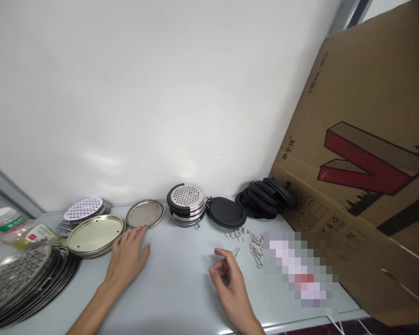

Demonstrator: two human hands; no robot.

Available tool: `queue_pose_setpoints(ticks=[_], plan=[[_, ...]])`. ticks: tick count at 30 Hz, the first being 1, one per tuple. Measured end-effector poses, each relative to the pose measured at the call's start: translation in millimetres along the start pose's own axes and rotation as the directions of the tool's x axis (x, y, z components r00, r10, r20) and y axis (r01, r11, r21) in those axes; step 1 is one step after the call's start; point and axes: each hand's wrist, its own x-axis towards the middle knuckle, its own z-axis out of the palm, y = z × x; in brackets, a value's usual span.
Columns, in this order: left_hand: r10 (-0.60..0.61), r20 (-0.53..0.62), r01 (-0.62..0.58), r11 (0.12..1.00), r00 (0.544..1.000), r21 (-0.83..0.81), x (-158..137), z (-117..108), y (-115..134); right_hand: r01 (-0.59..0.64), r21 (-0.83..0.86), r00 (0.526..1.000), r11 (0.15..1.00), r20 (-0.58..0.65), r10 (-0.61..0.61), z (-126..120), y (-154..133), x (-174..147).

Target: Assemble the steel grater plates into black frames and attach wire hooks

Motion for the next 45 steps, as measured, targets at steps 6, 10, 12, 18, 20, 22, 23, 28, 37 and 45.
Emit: queue_pose_setpoints(ticks=[6, 10, 12, 18, 20, 22, 23, 28, 37, 45], plan=[[0.053, 0.017, -0.054, 0.997, 0.998, 0.047, 27.1, 2.0, -14.7, -0.024, -0.021, 1.000, 0.999, -0.014, 0.024, -1.1, -3.5, 2.3], [0.065, 0.027, -0.066, 0.996, 0.998, 0.062, 38.6, 4.8, -20.0, -0.033, -0.030, 0.999, 0.999, -0.006, 0.033, -1.3, -2.0, 3.5], [0.074, 0.049, -0.077, 0.994, 0.996, 0.072, 42.7, 6.5, -23.6, -0.037, -0.039, 0.999, 0.999, 0.000, 0.037, -0.9, -0.5, 4.1], [0.123, 0.107, -0.129, 0.991, 0.987, 0.046, 56.5, 3.4, -29.7, -0.034, -0.042, 0.999, 0.999, 0.015, 0.035, -0.9, 1.8, 4.6], [0.125, 0.096, -0.129, 0.991, 0.987, 0.029, 60.7, -4.0, -29.5, -0.034, -0.041, 0.999, 0.999, 0.017, 0.034, -1.4, 1.2, 4.2], [0.116, 0.058, -0.117, 0.993, 0.992, 0.020, 60.4, -14.5, -28.1, -0.037, -0.039, 0.999, 0.999, 0.019, 0.038, -1.6, 0.3, 4.0], [0.112, 0.035, -0.112, 0.994, 0.993, 0.017, 57.5, -20.2, -26.9, -0.038, -0.038, 0.999, 0.999, 0.019, 0.039, -1.7, -0.1, 4.0], [0.169, -0.021, -0.170, 0.985, 0.985, -0.016, 11.2, -41.2, -15.2, -0.030, -0.052, 0.999, 0.998, 0.029, 0.032, -2.2, -1.4, 4.7], [0.485, -0.103, -0.495, 0.842, 0.869, -0.212, -82.3, -28.0, 31.1, -0.025, -0.057, 0.998, 0.998, 0.050, 0.028, -3.0, 2.4, 3.4], [0.521, -0.125, -0.528, 0.769, 0.845, -0.361, -101.8, -18.0, 69.7, 0.059, -0.119, 0.990, 0.991, 0.134, -0.043, -2.7, -8.2, 2.9]])
